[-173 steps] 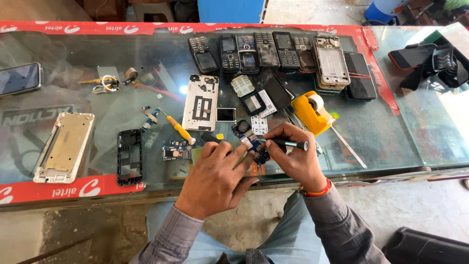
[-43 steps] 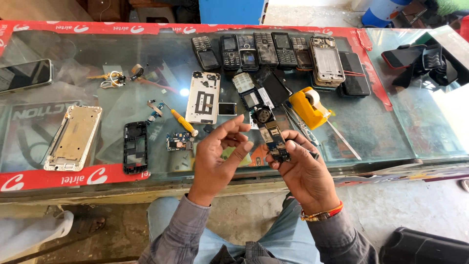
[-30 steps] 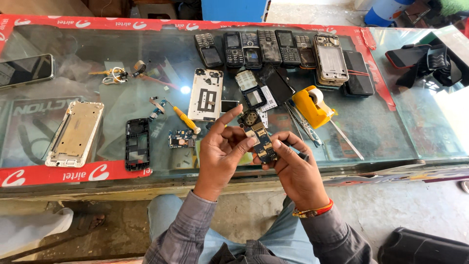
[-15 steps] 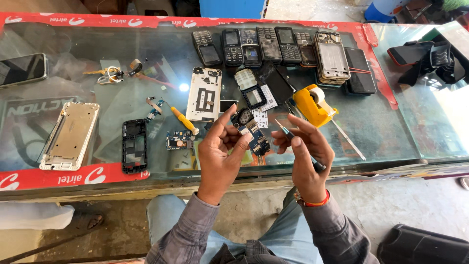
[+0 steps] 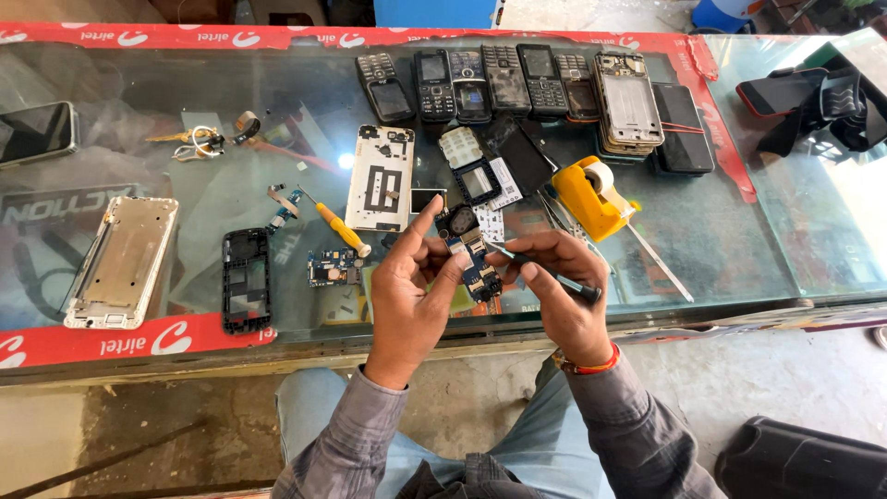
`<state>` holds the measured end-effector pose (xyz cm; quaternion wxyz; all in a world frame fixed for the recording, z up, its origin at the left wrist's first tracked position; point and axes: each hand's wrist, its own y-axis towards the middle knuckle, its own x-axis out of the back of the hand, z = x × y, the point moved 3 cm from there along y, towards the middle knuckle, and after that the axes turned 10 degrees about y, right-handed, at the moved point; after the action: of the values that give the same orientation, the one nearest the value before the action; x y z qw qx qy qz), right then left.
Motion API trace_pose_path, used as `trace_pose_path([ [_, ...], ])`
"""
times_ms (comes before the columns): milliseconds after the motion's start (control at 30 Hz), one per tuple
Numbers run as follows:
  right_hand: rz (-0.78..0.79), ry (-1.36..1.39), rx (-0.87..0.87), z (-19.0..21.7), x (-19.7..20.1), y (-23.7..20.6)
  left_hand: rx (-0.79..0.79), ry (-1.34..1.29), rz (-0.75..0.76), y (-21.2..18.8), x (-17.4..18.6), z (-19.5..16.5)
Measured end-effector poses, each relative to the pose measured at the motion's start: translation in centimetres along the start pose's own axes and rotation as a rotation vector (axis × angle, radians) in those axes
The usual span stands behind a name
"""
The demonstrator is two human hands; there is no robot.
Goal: The person works at a glass counter covered with old mobile phones and parts. They pick up a phone mainboard, use a screwdriver to unscrew and pry components from it, reposition the board repeatedly, and continue working on the board and its small parts with the screwdriver and their fingers.
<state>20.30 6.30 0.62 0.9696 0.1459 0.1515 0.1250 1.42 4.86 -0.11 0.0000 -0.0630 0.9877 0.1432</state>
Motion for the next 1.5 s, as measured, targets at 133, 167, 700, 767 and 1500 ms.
trace_pose_path([
  [133, -0.006, -0.095, 0.006, 0.4, -0.6, -0.1, 0.006, 0.018, 0.012, 0.0, 0.2, 0.0],
  [167, -0.009, -0.104, 0.008, 0.6, -0.8, -0.2, 0.009, 0.03, 0.016, 0.0, 0.2, 0.0],
  [700, -0.034, -0.354, 0.105, 1.5, -2.3, -0.1, -0.018, -0.013, 0.033, 0.1, 0.0, 0.0],
  [767, -0.026, -0.39, 0.128, 1.6, -2.4, -0.1, -0.019, -0.02, 0.03, 0.1, 0.0, 0.1],
  [1500, -0.137, -0.08, 0.189, 0.5, -0.9, -0.6, -0.024, 0.063, -0.011, 0.0, 0.1, -0.5],
])
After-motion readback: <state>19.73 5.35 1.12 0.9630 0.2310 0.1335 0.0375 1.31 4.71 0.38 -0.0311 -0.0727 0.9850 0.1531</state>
